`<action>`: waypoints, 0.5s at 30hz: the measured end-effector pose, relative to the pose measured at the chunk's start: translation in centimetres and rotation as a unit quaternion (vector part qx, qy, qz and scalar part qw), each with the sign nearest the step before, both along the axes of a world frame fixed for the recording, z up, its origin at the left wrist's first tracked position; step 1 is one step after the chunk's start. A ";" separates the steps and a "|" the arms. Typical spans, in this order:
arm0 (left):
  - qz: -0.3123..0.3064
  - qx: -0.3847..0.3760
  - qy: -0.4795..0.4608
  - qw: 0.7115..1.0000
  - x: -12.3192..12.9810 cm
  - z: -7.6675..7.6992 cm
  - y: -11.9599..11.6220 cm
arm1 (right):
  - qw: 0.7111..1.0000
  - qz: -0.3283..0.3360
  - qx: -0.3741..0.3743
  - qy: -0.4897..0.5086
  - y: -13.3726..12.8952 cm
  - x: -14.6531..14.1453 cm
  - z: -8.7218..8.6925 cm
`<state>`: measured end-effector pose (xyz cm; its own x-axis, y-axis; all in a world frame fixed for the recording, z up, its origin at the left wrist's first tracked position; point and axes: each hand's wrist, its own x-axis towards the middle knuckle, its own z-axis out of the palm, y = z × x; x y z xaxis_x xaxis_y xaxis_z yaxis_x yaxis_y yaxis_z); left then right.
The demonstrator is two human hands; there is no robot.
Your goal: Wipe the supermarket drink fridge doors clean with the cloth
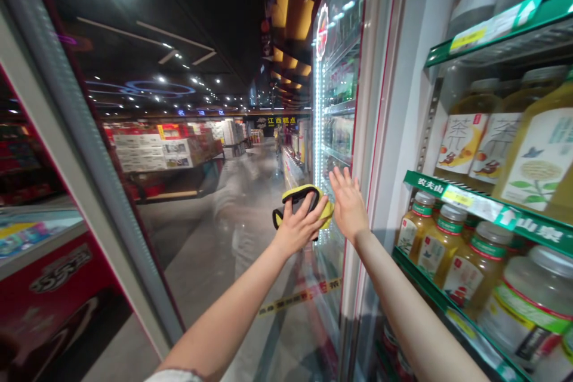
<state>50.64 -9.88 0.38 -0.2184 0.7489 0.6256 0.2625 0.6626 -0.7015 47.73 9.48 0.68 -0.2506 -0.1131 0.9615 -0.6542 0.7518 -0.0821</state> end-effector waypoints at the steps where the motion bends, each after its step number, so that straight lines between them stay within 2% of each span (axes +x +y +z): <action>1: 0.004 0.007 -0.008 1.000 0.0 0.7 -0.3 | 1.000 0.008 0.001 -0.001 -0.4 0.1 0.2; 3: 0.021 0.074 0.005 0.997 0.2 2.1 -1.5 | 1.000 0.023 0.005 0.003 -1.1 0.3 0.3; 5: 0.046 0.165 0.043 0.984 0.7 2.4 -3.0 | 0.999 0.030 0.005 0.013 -1.6 0.4 -0.1; 6: 0.060 0.205 0.063 0.975 1.0 1.9 -3.8 | 0.999 0.032 0.004 0.018 -1.8 0.5 -0.4; 8: 0.079 0.243 0.096 0.962 1.6 -0.1 -4.9 | 0.999 0.033 0.007 0.028 -2.3 0.7 -0.8; 10: 0.068 0.190 0.106 0.974 1.9 -2.0 -5.4 | 0.998 0.036 0.022 0.038 -2.9 1.0 -0.9; 11: 0.052 0.149 0.105 0.982 1.9 -2.3 -5.6 | 0.998 0.038 0.033 0.046 -3.3 1.2 -0.7; 13: 0.028 0.095 0.104 0.990 1.9 -1.4 -6.1 | 0.995 0.044 0.059 0.069 -4.2 1.6 0.0; 15: 0.029 0.117 0.109 0.987 2.0 0.8 -7.0 | 0.991 0.050 0.080 0.091 -5.0 2.0 0.8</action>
